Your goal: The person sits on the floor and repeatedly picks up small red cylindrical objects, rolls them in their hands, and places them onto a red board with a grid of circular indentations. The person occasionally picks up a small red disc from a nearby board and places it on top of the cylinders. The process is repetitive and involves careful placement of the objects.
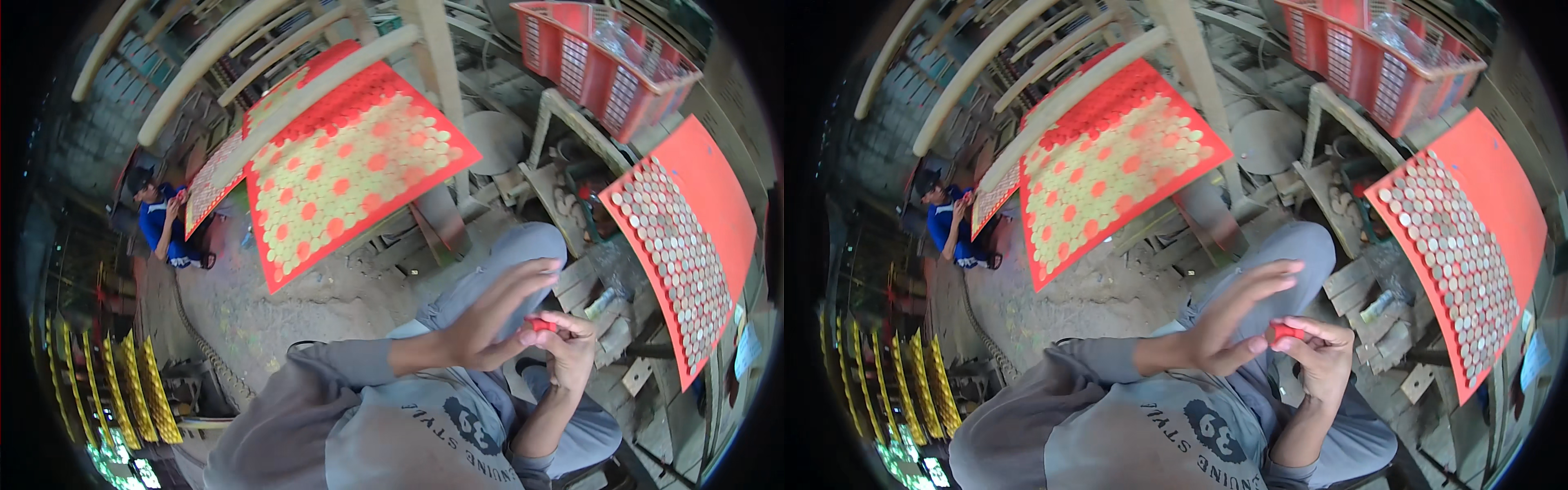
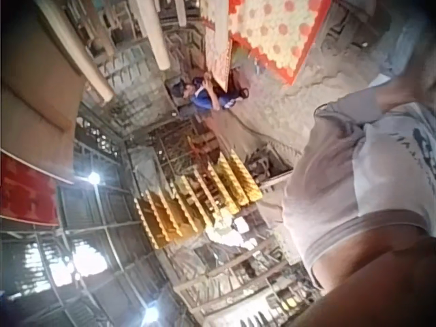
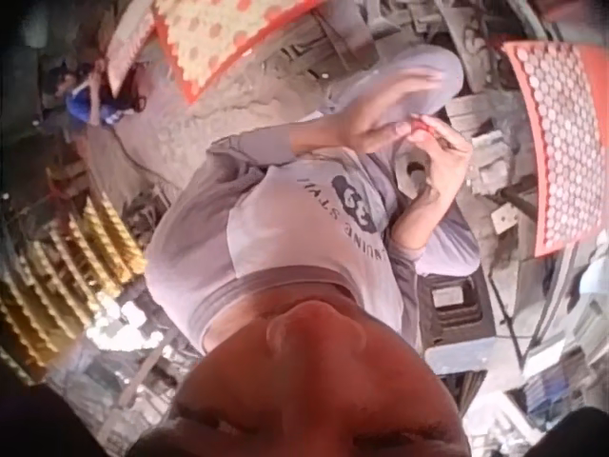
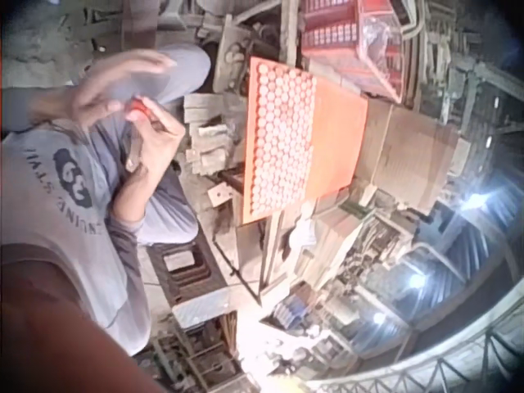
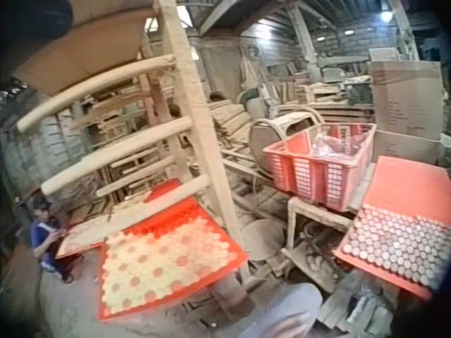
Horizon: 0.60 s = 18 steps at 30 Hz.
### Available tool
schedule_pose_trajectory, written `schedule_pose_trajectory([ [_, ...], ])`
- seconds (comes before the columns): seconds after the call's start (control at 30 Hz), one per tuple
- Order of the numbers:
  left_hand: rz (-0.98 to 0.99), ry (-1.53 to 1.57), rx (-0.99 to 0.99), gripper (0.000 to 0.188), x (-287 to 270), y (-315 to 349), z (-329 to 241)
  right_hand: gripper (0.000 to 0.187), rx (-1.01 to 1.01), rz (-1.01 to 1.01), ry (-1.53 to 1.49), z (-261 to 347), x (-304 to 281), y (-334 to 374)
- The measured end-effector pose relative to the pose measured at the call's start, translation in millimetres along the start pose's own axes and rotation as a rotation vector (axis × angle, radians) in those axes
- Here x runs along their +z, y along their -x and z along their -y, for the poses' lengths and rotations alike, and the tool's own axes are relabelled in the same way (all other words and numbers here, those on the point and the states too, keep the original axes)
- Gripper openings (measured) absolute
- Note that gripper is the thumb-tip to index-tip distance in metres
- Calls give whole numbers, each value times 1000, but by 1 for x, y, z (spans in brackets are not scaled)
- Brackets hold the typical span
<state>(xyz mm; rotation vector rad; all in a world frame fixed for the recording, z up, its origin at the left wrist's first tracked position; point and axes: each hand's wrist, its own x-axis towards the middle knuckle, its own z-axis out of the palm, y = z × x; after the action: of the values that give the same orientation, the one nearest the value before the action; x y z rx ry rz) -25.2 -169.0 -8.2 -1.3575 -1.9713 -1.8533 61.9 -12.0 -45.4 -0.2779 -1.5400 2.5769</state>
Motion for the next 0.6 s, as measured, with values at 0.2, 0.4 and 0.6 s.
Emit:
schedule_pose_trajectory([
  [0.2, -340, -766, -325, 16, -186, -13, 20, 31, 87, 71, -299, -16, -12, -8],
  [0.4, -409, -1111, -396, 30, -303, -31, 101, 33, 184, 177, -442, -28, -9, -24],
  [0.6, -374, -1056, -367, 26, -317, -23, 133, 38, 160, 168, -358, -27, 3, -24],
])
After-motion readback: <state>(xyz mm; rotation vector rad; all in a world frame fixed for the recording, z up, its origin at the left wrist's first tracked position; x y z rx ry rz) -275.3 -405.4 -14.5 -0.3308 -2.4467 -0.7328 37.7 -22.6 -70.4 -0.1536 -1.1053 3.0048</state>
